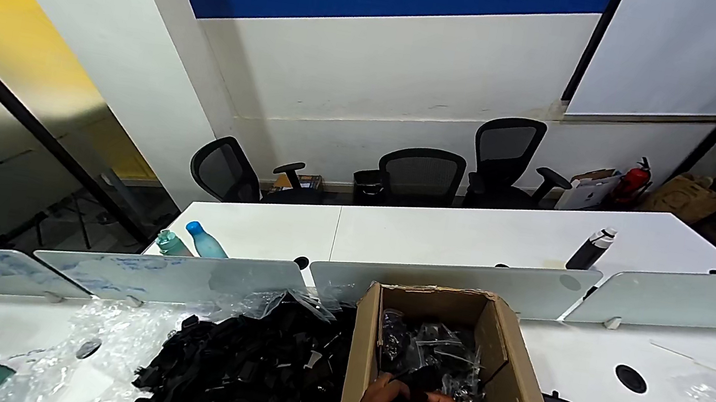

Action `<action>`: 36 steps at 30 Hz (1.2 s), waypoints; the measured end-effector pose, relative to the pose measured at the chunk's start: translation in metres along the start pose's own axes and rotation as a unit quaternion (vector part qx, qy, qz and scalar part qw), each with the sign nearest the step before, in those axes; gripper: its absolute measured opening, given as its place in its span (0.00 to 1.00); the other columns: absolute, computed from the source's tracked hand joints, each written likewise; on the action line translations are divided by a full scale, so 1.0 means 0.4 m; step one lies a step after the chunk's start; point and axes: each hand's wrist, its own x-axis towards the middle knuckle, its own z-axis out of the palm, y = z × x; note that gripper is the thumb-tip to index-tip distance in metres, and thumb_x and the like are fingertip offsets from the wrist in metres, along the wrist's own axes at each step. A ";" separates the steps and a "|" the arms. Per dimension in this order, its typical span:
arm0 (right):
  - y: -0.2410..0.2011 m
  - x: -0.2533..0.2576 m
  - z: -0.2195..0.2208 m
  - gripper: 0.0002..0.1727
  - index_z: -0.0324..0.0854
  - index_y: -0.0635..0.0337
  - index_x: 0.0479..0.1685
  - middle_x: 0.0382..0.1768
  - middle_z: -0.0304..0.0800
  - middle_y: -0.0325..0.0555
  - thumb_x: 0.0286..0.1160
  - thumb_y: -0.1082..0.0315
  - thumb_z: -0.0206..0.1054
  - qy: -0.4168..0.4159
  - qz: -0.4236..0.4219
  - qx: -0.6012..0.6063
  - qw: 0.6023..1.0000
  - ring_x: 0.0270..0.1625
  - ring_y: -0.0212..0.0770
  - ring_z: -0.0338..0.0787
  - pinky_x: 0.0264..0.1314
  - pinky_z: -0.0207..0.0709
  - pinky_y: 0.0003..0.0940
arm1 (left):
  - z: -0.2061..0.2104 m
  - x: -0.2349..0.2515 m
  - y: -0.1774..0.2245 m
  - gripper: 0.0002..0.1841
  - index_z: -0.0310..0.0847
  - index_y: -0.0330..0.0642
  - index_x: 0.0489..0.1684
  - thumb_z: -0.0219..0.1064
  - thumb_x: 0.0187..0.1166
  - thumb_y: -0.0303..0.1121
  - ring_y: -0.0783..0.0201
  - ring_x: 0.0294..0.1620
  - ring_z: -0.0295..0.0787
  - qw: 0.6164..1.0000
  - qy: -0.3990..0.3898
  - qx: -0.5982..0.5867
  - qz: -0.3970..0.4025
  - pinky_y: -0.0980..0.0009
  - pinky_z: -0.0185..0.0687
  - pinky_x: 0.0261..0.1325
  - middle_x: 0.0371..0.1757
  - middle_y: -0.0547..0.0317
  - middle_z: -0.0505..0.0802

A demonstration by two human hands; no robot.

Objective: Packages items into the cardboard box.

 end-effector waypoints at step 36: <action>0.006 0.050 -0.012 0.12 0.84 0.64 0.49 0.20 0.80 0.36 0.75 0.65 0.68 0.311 -0.083 -0.130 0.938 0.15 0.29 0.70 0.19 0.68 0.27 | 0.013 0.015 0.013 0.25 0.75 0.30 0.69 0.71 0.74 0.32 0.64 0.41 0.95 0.976 0.084 -0.131 -0.154 0.64 0.93 0.48 0.47 0.48 0.95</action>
